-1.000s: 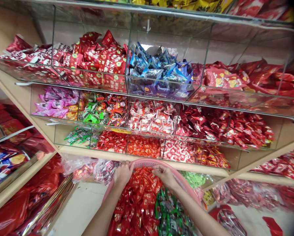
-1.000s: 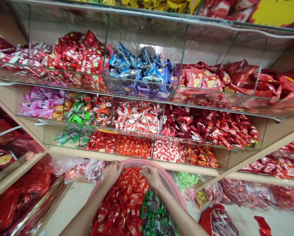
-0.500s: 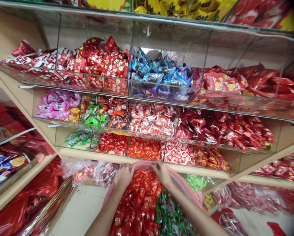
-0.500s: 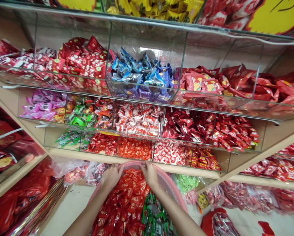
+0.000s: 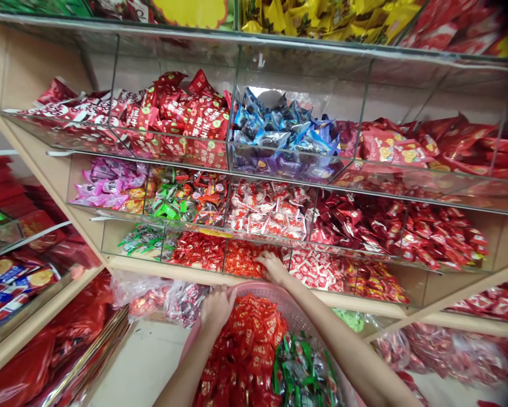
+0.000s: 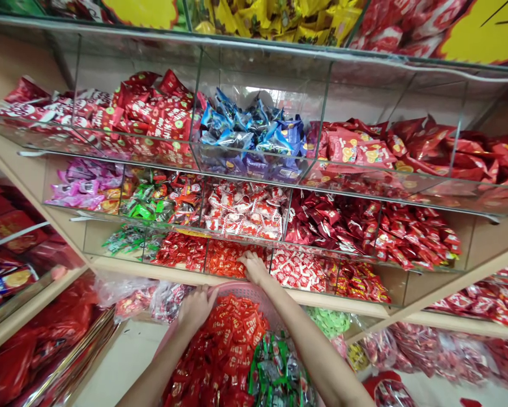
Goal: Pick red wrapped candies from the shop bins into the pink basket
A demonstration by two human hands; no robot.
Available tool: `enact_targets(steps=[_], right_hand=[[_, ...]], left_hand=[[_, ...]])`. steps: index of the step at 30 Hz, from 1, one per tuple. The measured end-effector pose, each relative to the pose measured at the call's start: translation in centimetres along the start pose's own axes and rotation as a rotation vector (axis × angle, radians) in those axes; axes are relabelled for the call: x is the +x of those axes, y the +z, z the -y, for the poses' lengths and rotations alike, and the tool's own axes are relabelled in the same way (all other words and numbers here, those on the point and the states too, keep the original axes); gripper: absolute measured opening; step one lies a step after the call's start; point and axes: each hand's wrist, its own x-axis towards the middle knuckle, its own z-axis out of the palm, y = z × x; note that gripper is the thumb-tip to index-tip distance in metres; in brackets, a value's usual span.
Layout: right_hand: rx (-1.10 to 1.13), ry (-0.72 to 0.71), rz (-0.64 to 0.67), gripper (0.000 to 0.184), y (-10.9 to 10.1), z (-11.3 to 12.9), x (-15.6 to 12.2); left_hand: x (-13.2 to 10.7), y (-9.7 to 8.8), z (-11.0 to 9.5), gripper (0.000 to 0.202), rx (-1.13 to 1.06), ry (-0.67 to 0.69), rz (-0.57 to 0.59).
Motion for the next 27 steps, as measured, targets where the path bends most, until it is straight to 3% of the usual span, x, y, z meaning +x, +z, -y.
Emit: enact_targets(steps=[7,14,20,23,27], right_hand=[[-0.016,-0.074,0.04,0.029,0.4,-0.5,0.9],[-0.064,-0.094,0.096,0.044,0.8,-0.4,0.8],[0.076,-0.078,0.007,0.029,0.7,-0.5,1.6],[0.163,-0.018,-0.082,0.029,-0.4,-1.1,2.2],[0.019,0.139,-0.066,0.035,-1.9,-1.8,3.0]], left_hand=[[-0.1,-0.3,-0.1,0.06,-0.002,-0.013,0.012],[0.0,-0.1,-0.1,0.061,0.009,-0.008,-0.009],[-0.1,-0.5,-0.2,0.061,-0.002,-0.014,0.022],[0.0,-0.6,-0.3,0.061,-0.006,-0.027,0.026],[0.0,-0.5,-0.3,0.059,-0.014,-0.038,0.03]])
